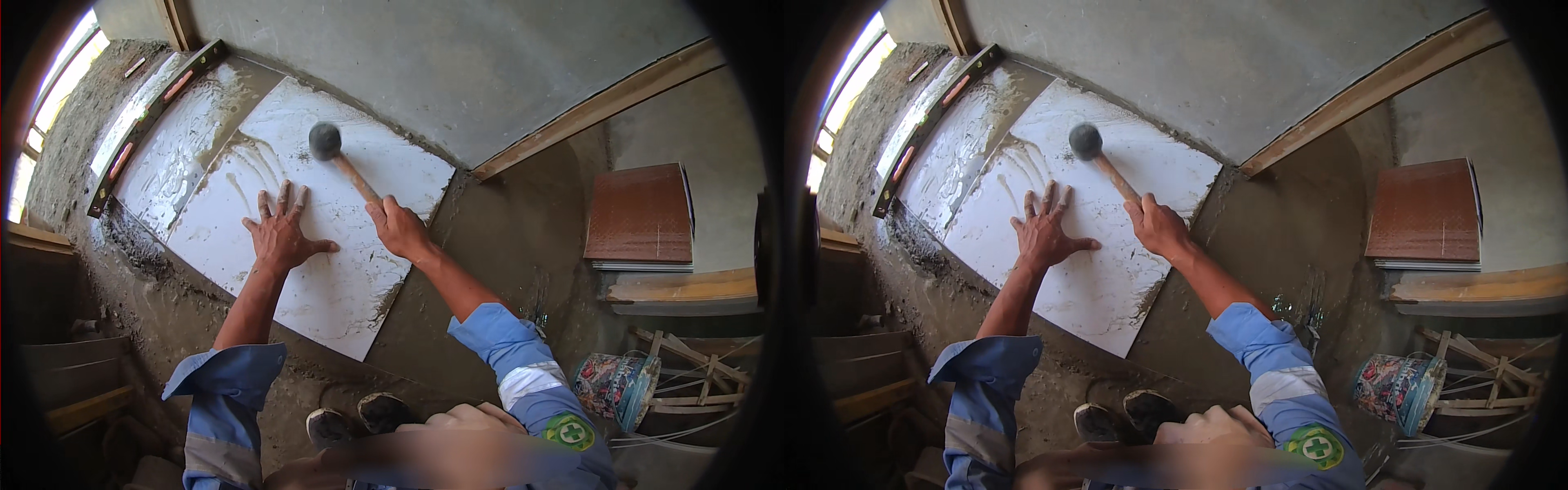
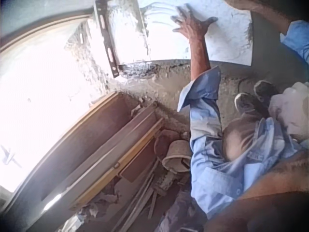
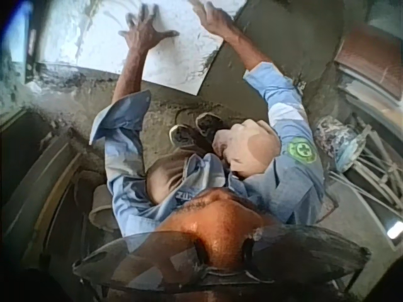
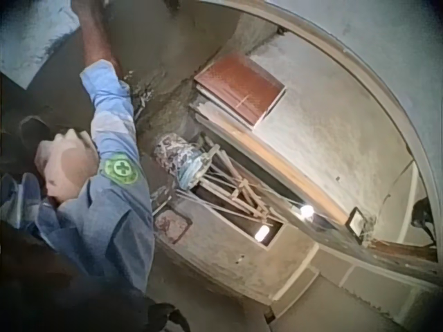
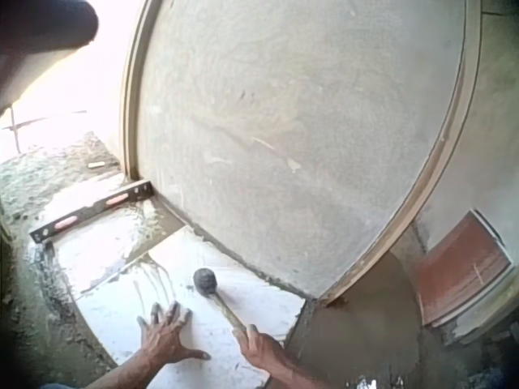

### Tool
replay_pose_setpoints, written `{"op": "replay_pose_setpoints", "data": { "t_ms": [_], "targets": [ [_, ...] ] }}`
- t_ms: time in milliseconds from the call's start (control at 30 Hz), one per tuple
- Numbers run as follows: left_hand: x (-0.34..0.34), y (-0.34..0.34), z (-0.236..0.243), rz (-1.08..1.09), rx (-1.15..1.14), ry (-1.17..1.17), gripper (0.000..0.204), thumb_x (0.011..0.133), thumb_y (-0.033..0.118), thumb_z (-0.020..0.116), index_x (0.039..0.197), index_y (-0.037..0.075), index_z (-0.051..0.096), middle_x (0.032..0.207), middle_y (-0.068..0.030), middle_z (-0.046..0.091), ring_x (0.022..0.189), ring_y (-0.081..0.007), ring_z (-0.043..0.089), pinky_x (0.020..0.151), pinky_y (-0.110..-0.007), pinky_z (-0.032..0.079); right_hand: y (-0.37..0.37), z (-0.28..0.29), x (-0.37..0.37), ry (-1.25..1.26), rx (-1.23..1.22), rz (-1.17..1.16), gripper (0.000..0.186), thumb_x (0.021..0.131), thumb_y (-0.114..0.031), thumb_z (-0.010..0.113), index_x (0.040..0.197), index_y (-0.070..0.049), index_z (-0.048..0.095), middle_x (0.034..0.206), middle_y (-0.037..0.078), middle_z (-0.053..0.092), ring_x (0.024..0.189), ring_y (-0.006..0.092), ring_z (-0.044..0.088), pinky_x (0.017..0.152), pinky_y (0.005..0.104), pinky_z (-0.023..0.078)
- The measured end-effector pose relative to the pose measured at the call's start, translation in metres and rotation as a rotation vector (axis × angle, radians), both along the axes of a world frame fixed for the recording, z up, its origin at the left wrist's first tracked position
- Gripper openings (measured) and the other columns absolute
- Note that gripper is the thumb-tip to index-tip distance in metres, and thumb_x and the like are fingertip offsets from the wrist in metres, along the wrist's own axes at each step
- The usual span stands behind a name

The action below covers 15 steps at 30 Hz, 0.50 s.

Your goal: Laying and leveling a large white floor tile using a rubber mallet and level

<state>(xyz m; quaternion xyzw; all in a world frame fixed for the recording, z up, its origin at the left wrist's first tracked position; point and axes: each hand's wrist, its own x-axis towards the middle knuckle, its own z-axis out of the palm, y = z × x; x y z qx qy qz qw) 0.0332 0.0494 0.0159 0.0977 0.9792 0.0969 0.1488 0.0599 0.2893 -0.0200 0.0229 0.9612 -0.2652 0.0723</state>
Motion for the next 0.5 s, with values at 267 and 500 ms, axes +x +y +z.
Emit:
{"op": "replay_pose_setpoints", "data": {
  "t_ms": [267, 500],
  "targets": [
    [0.000, -0.005, -0.006, -0.008, 0.005, -0.002, 0.132, 0.049, 0.080, 0.083, 0.159, 0.022, 0.038, 0.169, -0.0075, 0.024, 0.153, -0.0479, 0.017, 0.106, -0.079, 0.026, -0.002, 0.030, 0.033, 0.319, -0.639, -0.115, 0.037, 0.108, -0.039, 0.049, 0.095, -0.004, 0.052, 0.061, 0.010, 0.054, 0.053, 0.0235, 0.056, 0.052, 0.0393, 0.043],
    [0.002, -0.001, -0.001, 0.003, 0.002, 0.007, 0.131, 0.048, 0.082, 0.082, 0.159, 0.026, 0.038, 0.169, -0.0048, 0.026, 0.154, -0.0445, 0.018, 0.109, -0.078, 0.024, 0.025, 0.013, 0.041, 0.365, -0.378, -0.091, 0.037, 0.107, -0.039, 0.049, 0.101, -0.003, 0.052, 0.065, 0.015, 0.059, 0.059, 0.0341, 0.061, 0.054, 0.0458, 0.046]
  ]
}}
